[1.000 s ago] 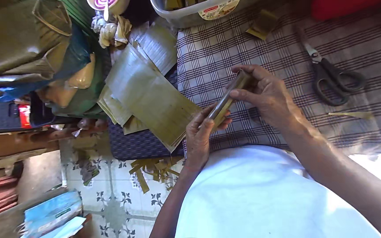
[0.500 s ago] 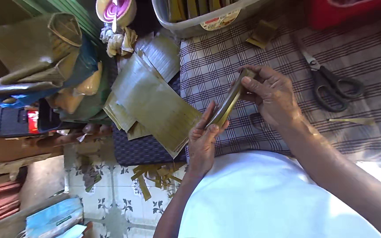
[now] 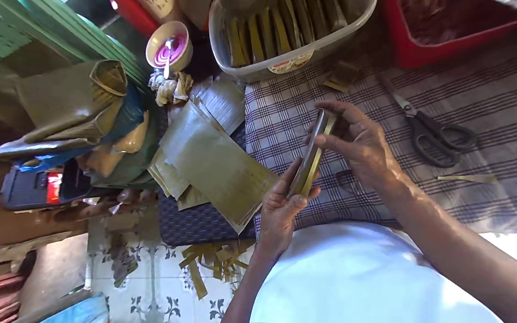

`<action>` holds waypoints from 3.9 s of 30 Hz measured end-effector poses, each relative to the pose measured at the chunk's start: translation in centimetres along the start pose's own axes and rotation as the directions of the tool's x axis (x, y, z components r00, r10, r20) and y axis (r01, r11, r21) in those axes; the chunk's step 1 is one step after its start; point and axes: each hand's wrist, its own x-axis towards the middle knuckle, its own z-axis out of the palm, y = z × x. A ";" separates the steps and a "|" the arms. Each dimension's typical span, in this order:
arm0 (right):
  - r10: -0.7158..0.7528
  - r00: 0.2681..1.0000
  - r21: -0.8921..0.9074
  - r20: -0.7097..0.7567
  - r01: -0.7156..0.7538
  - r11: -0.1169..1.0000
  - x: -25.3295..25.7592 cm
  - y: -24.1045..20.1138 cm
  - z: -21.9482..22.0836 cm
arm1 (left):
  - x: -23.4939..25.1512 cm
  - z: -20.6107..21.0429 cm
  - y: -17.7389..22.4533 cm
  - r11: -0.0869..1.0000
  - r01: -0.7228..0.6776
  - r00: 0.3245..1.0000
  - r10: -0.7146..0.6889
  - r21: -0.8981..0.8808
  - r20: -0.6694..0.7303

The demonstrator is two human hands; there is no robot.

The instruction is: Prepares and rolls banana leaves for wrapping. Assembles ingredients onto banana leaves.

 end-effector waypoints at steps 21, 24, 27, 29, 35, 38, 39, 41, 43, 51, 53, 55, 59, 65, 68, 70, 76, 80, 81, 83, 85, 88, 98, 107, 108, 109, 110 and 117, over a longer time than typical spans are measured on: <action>0.185 0.980 0.338 -0.078 -0.149 0.929 4.7 1.0 1.7 | 3.5 -0.5 0.2 0.849 -0.066 0.992 0.114 0.524 -0.060; 0.154 0.988 0.160 0.011 -0.154 0.975 7.1 -0.5 1.4 | 5.9 -1.3 2.0 0.726 -0.143 0.985 0.169 0.673 0.027; 0.120 0.989 0.056 0.081 -0.124 0.991 10.7 -3.3 1.9 | 9.5 -1.8 4.6 0.620 -0.216 0.967 0.243 0.754 0.077; 0.063 0.992 0.019 0.105 -0.066 0.998 13.9 -4.7 2.0 | 12.5 -1.7 6.9 0.530 -0.221 0.954 0.291 0.819 0.069; -0.080 0.995 -0.135 0.054 0.087 0.987 25.9 -7.2 2.8 | 22.3 0.0 15.4 0.307 -0.113 0.964 0.264 0.945 0.029; -0.064 0.996 -0.175 0.056 0.073 0.982 30.8 -6.6 2.2 | 27.0 -0.8 16.5 0.305 -0.102 0.970 0.240 0.947 0.027; -0.051 0.998 -0.194 0.047 0.059 0.979 31.9 -6.2 2.1 | 28.3 -1.3 16.5 0.286 -0.081 0.975 0.221 0.955 0.016; -0.020 0.999 -0.221 0.039 0.028 0.975 33.4 -5.1 1.8 | 30.0 -2.1 16.4 0.237 -0.036 0.982 0.187 0.971 -0.009; 0.017 0.999 -0.233 0.036 -0.009 0.972 34.1 -4.0 1.5 | 30.7 -2.8 16.2 0.194 -0.010 0.988 0.152 0.981 -0.020; 0.151 0.988 -0.295 0.011 -0.141 0.945 34.5 -1.5 1.4 | 30.5 -4.6 15.1 0.053 -0.001 0.987 0.162 0.999 -0.007; 0.212 0.977 -0.297 -0.029 -0.211 0.931 34.6 -1.1 1.5 | 30.1 -4.6 14.7 0.024 0.001 0.981 0.194 1.000 -0.006; 0.250 0.967 -0.277 -0.053 -0.255 0.926 34.8 -0.5 1.5 | 29.5 -4.5 14.1 -0.006 -0.036 0.967 0.251 0.999 0.037; 0.280 0.958 -0.308 -0.061 -0.284 0.908 35.1 0.4 1.3 | 28.8 -5.2 12.5 -0.115 -0.269 0.892 0.345 0.956 0.292; 0.266 0.958 -0.520 -0.109 -0.283 0.806 35.5 0.3 1.7 | 27.4 -5.3 10.6 -0.469 -0.315 0.830 0.284 0.825 0.479; 0.289 0.949 -0.662 -0.128 -0.298 0.687 35.8 0.2 2.0 | 27.2 -5.7 9.7 -0.527 -0.314 0.804 0.294 0.790 0.516; 0.289 0.950 -0.753 -0.122 -0.278 0.596 35.9 0.1 2.3 | 27.1 -6.0 9.2 -0.550 -0.311 0.782 0.315 0.775 0.537; 0.206 0.977 -0.900 0.045 -0.050 0.434 34.8 -0.6 2.4 | 26.9 -6.5 8.9 -0.507 -0.320 0.769 0.354 0.800 0.532; 0.212 0.910 -0.831 0.355 0.203 0.518 33.1 -1.2 1.2 | 26.3 -6.8 9.3 -0.451 -0.325 0.810 0.321 0.831 0.490; 0.226 0.884 -0.803 0.408 0.230 0.551 32.8 -1.2 0.7 | 26.1 -6.9 9.4 -0.443 -0.331 0.812 0.316 0.833 0.490; 0.286 0.836 -0.768 0.469 0.225 0.600 32.5 -1.2 -0.3 | 25.6 -7.2 9.2 -0.460 -0.336 0.806 0.310 0.822 0.504; 0.324 0.816 -0.766 0.479 0.208 0.609 32.4 -1.1 -0.8 | 24.7 -7.4 9.1 -0.470 -0.340 0.796 0.318 0.814 0.516; 0.365 0.793 -0.808 0.487 0.250 0.534 32.6 -0.7 -0.6 | 22.1 -7.4 9.2 -0.420 -0.341 0.796 0.347 0.841 0.496; 0.083 0.920 -0.744 0.382 0.253 0.619 29.2 -1.7 -1.2 | 4.9 -8.2 7.3 -0.271 0.015 0.998 0.067 0.963 0.003; 0.134 0.968 -0.919 0.213 0.151 0.364 10.9 2.2 -8.9 | 0.3 -7.8 3.3 -0.359 0.121 0.990 -0.022 0.925 -0.138; 0.198 0.970 -0.949 0.142 0.076 0.307 9.6 3.7 -9.6 | 0.8 -7.6 3.3 -0.360 0.124 0.988 -0.044 0.925 -0.150; 0.226 0.968 -0.961 0.109 0.044 0.273 8.3 4.8 -9.7 | 1.4 -7.4 3.5 -0.361 0.128 0.984 -0.070 0.924 -0.163; 0.231 0.967 -0.965 0.111 0.049 0.256 6.8 5.4 -9.4 | 1.9 -7.2 3.8 -0.362 0.128 0.980 -0.099 0.924 -0.174; 0.143 0.909 -0.889 0.392 0.334 0.314 -5.8 5.2 -4.6 | 1.7 -5.5 6.5 -0.270 0.103 0.976 -0.156 0.957 -0.149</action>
